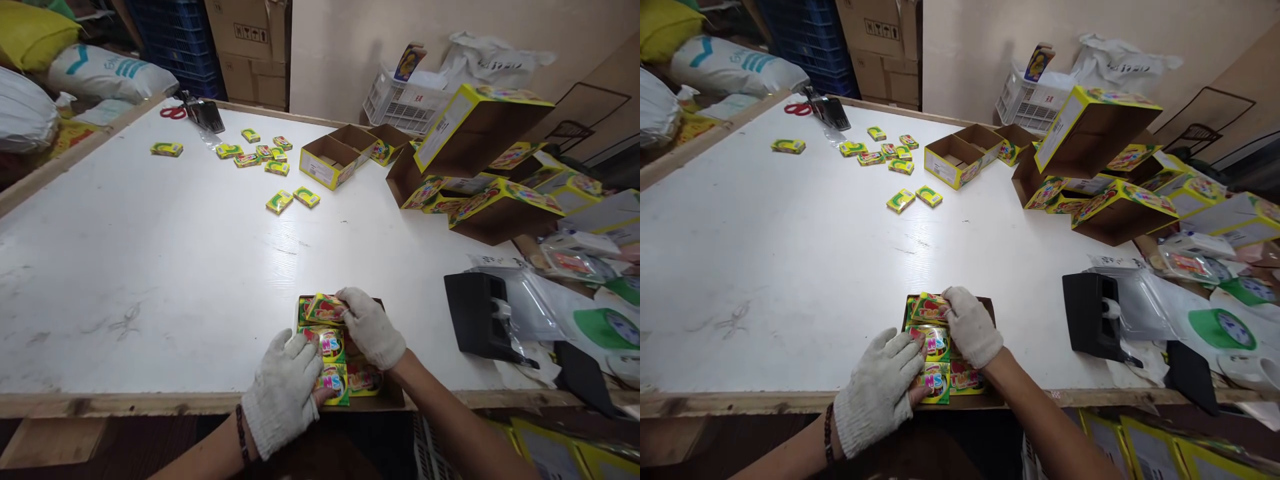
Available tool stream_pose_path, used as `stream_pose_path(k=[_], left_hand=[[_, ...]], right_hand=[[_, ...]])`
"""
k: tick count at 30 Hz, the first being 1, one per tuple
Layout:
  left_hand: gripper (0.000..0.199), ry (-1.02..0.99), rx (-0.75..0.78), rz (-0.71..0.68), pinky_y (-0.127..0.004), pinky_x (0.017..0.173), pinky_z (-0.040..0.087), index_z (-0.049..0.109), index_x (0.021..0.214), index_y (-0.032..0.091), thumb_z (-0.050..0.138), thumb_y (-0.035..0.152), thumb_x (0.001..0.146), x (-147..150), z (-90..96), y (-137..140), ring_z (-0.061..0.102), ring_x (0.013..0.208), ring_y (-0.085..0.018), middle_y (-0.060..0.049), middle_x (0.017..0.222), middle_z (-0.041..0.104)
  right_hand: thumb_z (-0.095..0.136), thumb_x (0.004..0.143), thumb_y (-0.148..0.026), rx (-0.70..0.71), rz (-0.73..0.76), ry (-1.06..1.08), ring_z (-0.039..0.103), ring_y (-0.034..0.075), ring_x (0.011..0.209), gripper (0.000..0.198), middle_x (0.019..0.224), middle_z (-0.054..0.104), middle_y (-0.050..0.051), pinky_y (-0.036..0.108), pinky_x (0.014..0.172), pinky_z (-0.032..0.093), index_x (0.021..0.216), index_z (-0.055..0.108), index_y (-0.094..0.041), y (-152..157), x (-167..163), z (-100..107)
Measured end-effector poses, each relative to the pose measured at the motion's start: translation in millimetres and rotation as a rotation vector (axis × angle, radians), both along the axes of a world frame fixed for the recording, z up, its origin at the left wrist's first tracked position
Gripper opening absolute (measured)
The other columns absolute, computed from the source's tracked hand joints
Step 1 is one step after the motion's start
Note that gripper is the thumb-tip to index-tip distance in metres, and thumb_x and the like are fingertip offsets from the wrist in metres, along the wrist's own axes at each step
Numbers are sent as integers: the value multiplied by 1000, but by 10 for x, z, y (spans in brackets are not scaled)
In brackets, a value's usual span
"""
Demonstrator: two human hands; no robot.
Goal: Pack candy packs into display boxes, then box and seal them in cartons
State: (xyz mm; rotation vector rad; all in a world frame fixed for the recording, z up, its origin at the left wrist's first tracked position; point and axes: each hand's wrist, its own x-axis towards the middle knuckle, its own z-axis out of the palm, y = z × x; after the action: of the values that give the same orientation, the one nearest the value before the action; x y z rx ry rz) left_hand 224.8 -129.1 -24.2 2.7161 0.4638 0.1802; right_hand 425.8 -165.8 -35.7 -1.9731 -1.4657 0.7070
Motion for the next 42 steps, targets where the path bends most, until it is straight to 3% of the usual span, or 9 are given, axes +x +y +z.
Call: stream_pose_path(k=[7, 16, 21, 24, 29, 32, 35, 39, 42], left_hand=[[10, -29, 92, 41, -39, 81, 41, 54, 77, 18, 50, 15, 85, 294, 96, 306, 50, 82, -21, -3, 81, 58], [29, 240, 214, -115, -50, 95, 39, 64, 91, 9, 59, 36, 83, 644, 13, 320, 55, 94, -30, -16, 94, 63], [17, -141, 71, 8, -38, 83, 45, 56, 73, 17, 48, 19, 88, 415, -12, 397, 53, 72, -18, -4, 72, 59], [13, -326, 61, 121, -35, 80, 47, 57, 80, 17, 48, 17, 89, 308, 31, 434, 55, 79, -18, -5, 78, 61], [16, -26, 123, 14, -57, 103, 36, 63, 96, 16, 55, 25, 85, 325, 49, 355, 54, 108, -30, -10, 107, 66], [15, -205, -48, 136, -53, 105, 38, 63, 97, 18, 52, 24, 88, 267, -88, 337, 57, 108, -26, -9, 106, 67], [44, -460, -433, 453, -45, 111, 39, 46, 134, 20, 47, 35, 93, 206, -316, 326, 45, 131, -23, -12, 140, 50], [63, -383, -964, 694, -44, 117, 33, 23, 150, 24, 34, 53, 95, 234, -505, 251, 30, 142, -23, -7, 157, 26], [61, -365, -1069, 702, -39, 113, 40, 33, 145, 25, 28, 59, 94, 230, -539, 298, 35, 140, -22, -6, 153, 34]], right_hand=[[38, 92, -25, -193, 14, 75, 59, 20, 72, 13, 81, 62, 4, 30, 64, 42, 98, 49, -21, -73, 222, 143], [46, 85, -32, 98, -254, 174, 58, 23, 103, 27, 110, 64, 7, 37, 90, 47, 107, 57, -22, -275, 510, 167], [50, 83, -19, -43, -173, 228, 59, 17, 79, 11, 85, 63, 0, 30, 72, 47, 92, 56, -22, -114, 282, 79], [53, 84, -13, -29, -72, 69, 56, 16, 80, 11, 88, 60, 3, 28, 71, 44, 79, 59, -20, 86, 44, -50], [55, 86, -16, 28, -2, -271, 53, 23, 88, 15, 90, 59, 10, 36, 77, 45, 74, 63, -19, 80, -164, -183], [51, 86, -19, 53, -236, 3, 55, 25, 101, 20, 103, 62, 10, 40, 92, 46, 102, 63, -19, -152, -137, -167], [40, 93, -33, -80, -458, 367, 51, 24, 122, 46, 130, 54, 15, 42, 105, 42, 135, 44, -15, -349, -213, -148], [31, 96, -46, -215, -333, 473, 15, 22, 146, 62, 154, 28, 11, 45, 120, 21, 151, 23, -17, -445, -535, -195], [39, 93, -48, -225, -263, 437, 26, 24, 143, 67, 149, 38, 11, 44, 115, 33, 152, 21, -22, -481, -608, -237]])
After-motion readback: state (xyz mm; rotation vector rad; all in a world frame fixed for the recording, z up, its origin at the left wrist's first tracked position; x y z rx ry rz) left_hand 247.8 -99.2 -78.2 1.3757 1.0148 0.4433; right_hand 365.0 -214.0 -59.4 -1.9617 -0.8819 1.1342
